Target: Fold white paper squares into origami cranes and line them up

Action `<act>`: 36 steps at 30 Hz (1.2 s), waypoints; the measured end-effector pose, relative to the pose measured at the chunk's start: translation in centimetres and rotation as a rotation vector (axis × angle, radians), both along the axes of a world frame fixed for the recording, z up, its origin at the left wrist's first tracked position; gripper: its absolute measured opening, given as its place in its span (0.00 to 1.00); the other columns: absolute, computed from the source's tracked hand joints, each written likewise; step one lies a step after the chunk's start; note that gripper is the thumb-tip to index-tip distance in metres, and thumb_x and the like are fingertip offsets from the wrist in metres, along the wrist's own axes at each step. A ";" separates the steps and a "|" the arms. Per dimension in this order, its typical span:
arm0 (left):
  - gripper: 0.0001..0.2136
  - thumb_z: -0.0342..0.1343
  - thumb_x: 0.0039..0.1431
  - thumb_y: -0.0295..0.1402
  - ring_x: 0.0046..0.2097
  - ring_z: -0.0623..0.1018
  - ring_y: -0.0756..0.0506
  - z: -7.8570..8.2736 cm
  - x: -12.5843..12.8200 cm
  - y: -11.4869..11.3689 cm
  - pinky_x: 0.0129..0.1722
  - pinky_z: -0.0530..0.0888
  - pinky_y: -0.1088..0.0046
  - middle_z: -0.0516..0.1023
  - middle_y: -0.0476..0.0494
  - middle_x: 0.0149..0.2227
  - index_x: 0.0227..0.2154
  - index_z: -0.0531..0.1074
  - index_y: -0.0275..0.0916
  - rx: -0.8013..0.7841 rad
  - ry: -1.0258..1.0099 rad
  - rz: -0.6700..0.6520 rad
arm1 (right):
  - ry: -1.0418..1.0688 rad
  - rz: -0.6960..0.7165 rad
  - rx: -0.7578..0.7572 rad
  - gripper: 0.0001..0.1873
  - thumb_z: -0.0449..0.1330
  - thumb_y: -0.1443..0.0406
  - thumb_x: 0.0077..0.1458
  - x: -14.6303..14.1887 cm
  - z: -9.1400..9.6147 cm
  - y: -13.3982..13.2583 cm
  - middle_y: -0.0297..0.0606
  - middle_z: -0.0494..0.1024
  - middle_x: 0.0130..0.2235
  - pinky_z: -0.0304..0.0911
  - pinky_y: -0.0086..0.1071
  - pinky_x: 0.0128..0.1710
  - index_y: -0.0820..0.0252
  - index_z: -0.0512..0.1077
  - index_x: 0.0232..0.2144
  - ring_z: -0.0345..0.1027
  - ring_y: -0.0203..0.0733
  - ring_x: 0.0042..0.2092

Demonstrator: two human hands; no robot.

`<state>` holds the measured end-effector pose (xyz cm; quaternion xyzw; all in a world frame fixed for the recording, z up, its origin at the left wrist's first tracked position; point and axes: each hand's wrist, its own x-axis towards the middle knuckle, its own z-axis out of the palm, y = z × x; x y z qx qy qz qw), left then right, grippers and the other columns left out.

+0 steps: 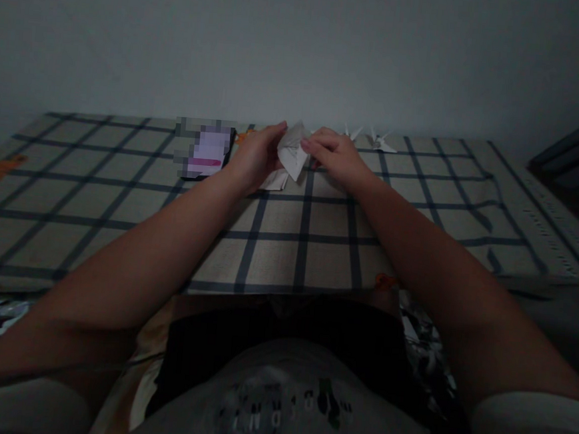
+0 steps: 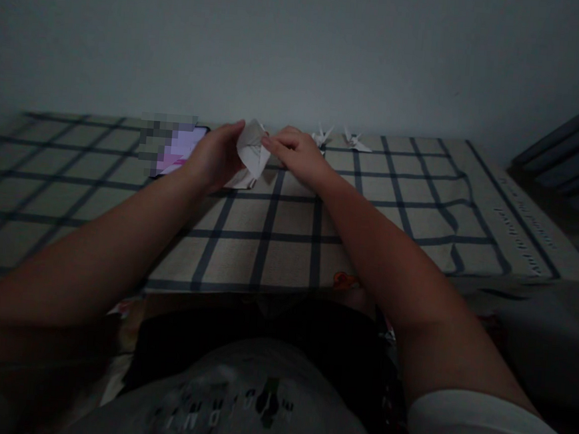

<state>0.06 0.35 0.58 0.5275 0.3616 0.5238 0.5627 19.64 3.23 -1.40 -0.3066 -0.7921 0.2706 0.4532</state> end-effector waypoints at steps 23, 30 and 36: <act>0.11 0.53 0.68 0.41 0.45 0.87 0.45 1.0 -0.1 -1.1 0.50 0.84 0.69 0.86 0.45 0.41 0.37 0.75 0.40 -0.083 0.006 -0.002 | 0.138 -0.055 -0.065 0.16 0.69 0.54 0.64 0.0 -0.2 0.3 0.32 0.72 0.35 0.66 0.32 0.39 0.59 0.75 0.32 0.68 0.35 0.36; 0.15 0.63 0.63 0.48 0.48 0.86 0.39 -0.1 -0.1 -0.5 0.45 0.85 0.66 0.86 0.42 0.38 0.38 0.78 0.41 -0.026 0.056 -0.027 | 0.082 -0.083 -0.074 0.11 0.68 0.58 0.64 0.0 -0.1 0.1 0.34 0.76 0.36 0.69 0.34 0.43 0.59 0.79 0.35 0.70 0.37 0.39; 0.10 0.67 0.55 0.33 0.45 0.86 0.41 -1.0 -0.3 0.0 0.50 0.84 0.62 0.84 0.43 0.38 0.40 0.78 0.39 0.049 0.128 0.003 | 0.134 -0.029 -0.192 0.14 0.67 0.54 0.66 -0.5 -0.5 0.3 0.34 0.79 0.37 0.72 0.31 0.38 0.57 0.78 0.45 0.72 0.37 0.37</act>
